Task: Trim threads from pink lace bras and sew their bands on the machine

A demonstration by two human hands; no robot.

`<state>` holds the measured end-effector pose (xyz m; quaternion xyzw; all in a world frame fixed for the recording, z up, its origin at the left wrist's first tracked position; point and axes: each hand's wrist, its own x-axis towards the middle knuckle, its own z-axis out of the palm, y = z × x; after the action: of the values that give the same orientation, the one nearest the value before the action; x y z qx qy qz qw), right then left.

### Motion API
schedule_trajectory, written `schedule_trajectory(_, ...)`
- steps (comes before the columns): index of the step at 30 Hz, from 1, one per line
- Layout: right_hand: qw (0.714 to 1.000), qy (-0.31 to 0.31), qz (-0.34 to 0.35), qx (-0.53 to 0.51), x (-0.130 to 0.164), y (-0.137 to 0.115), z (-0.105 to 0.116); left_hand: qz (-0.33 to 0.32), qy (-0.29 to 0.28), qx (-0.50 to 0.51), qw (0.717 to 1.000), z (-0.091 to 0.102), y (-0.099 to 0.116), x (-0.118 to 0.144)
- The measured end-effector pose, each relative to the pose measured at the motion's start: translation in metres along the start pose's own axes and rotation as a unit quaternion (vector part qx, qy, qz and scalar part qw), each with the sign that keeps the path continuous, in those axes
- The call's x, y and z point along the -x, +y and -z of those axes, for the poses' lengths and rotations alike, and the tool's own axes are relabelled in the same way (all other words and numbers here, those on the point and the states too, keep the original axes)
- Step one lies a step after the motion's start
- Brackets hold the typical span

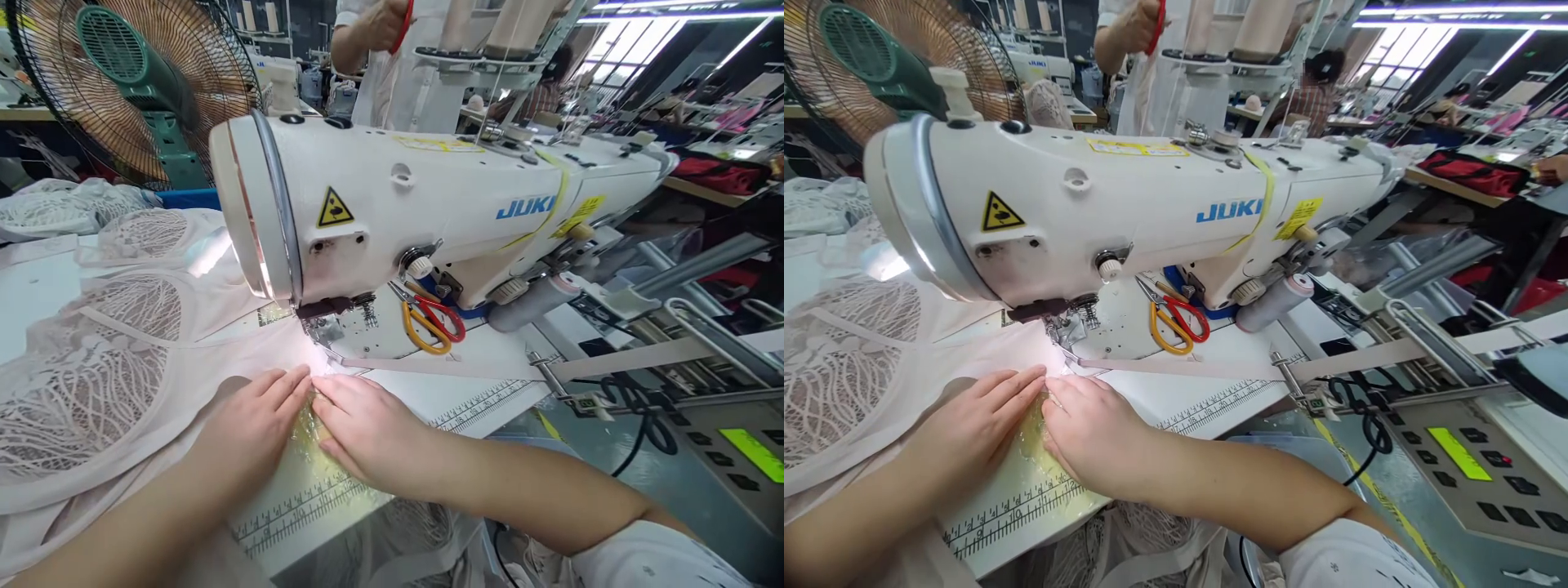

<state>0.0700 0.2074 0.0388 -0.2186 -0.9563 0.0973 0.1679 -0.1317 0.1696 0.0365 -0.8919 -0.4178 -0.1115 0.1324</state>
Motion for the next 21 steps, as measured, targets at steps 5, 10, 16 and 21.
schedule_trajectory(5, 0.999, 0.028, 0.021, -0.003, 0.000, 0.001, -0.004, 0.015, -0.035, 0.051, 0.998, -0.001, -0.019, 0.003)
schedule_trajectory(10, 0.999, 0.030, 0.020, -0.033, -0.002, 0.004, -0.003, 0.037, -0.057, 0.093, 0.993, -0.001, -0.036, -0.001)
schedule_trajectory(16, 0.996, 0.049, -0.001, -0.075, 0.003, 0.010, 0.001, 0.030, -0.057, 0.125, 0.990, -0.001, -0.046, 0.000)
schedule_trajectory(21, 0.989, 0.109, -0.028, -0.093, 0.006, 0.015, 0.002, 0.032, -0.069, 0.138, 0.987, -0.002, -0.048, 0.001)
